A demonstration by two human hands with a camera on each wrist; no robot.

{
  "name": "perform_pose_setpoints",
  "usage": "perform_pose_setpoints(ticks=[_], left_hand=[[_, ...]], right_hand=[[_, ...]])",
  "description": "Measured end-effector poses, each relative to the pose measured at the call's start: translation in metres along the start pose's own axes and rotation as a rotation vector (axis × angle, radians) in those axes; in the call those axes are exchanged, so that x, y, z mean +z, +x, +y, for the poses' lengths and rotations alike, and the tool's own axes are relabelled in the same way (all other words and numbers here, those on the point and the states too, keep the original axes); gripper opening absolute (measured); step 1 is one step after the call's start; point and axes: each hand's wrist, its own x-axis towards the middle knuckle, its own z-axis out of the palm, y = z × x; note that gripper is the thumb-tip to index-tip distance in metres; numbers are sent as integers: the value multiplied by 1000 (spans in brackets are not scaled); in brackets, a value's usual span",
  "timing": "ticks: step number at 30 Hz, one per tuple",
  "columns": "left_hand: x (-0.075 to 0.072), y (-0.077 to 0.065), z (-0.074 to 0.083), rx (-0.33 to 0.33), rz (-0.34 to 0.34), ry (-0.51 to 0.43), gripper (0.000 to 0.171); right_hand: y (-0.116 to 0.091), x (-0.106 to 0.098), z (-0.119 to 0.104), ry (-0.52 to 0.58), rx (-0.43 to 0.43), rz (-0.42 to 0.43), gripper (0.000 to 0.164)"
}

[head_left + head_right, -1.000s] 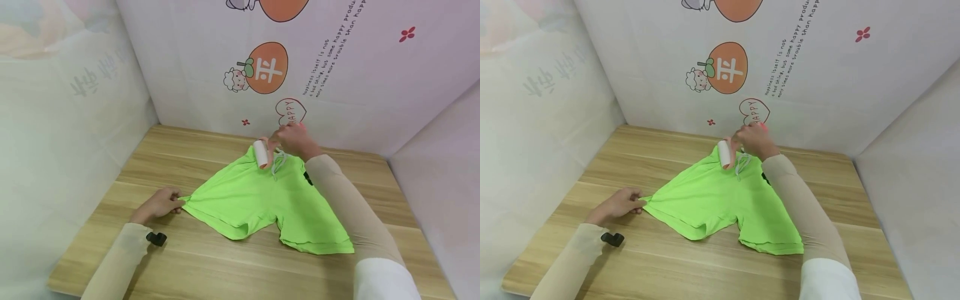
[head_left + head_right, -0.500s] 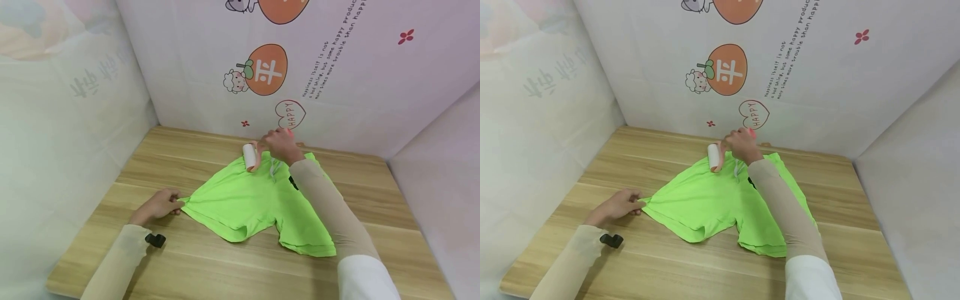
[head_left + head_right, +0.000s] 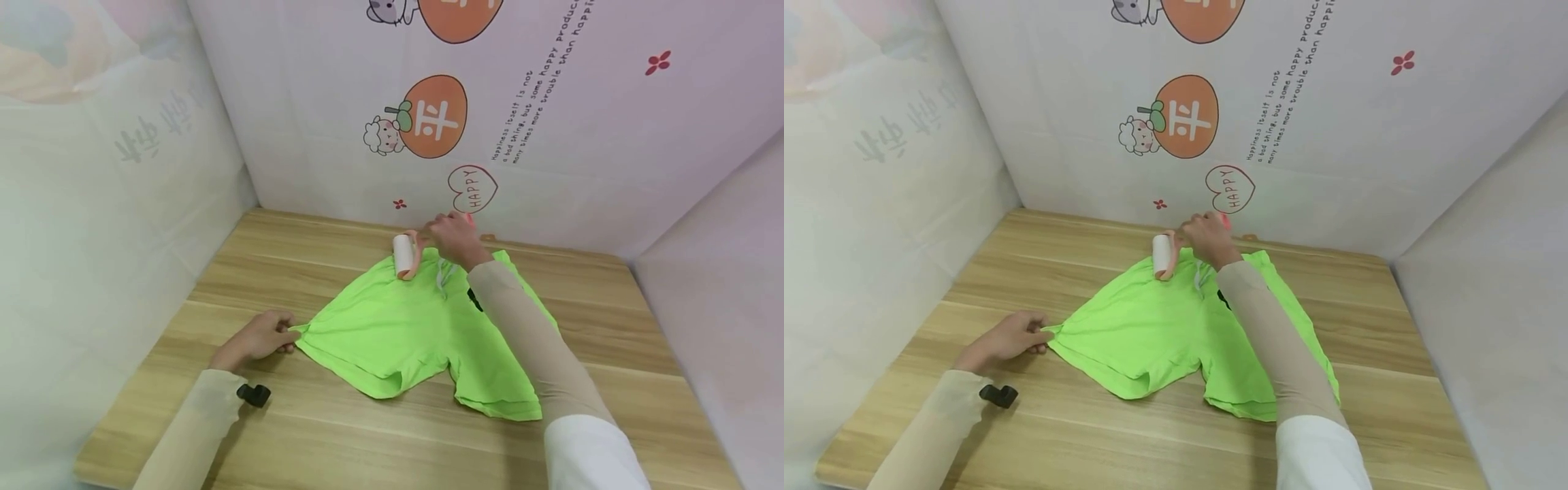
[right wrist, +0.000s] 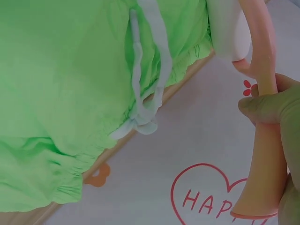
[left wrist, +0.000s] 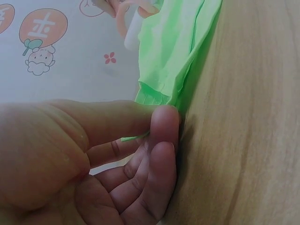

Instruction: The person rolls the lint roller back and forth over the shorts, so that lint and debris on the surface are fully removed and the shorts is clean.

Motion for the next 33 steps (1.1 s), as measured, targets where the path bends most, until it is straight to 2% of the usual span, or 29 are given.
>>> perform_pose_setpoints(ticks=[2,6,9,15,24,30,33], left_hand=[[1,0,0,5,3,1,12],[2,0,1,0,5,2,12],[1,1,1,-6,5,-2,12],[0,1,1,-10,4,2,12],[0,0,2,-12,5,15,14],[0,0,2,-10,9,22,13],[1,0,3,-8,7,18,12]], right_hand=[[-3,3,5,0,32,18,41],[-15,3,19,17,89,16,46],[-26,1,33,15,119,-34,56],[-56,-1,61,49,188,-99,56],[-102,-5,94,119,222,-13,50],[-129,-3,119,47,273,-66,38],[-148,0,130,58,267,-48,33]])
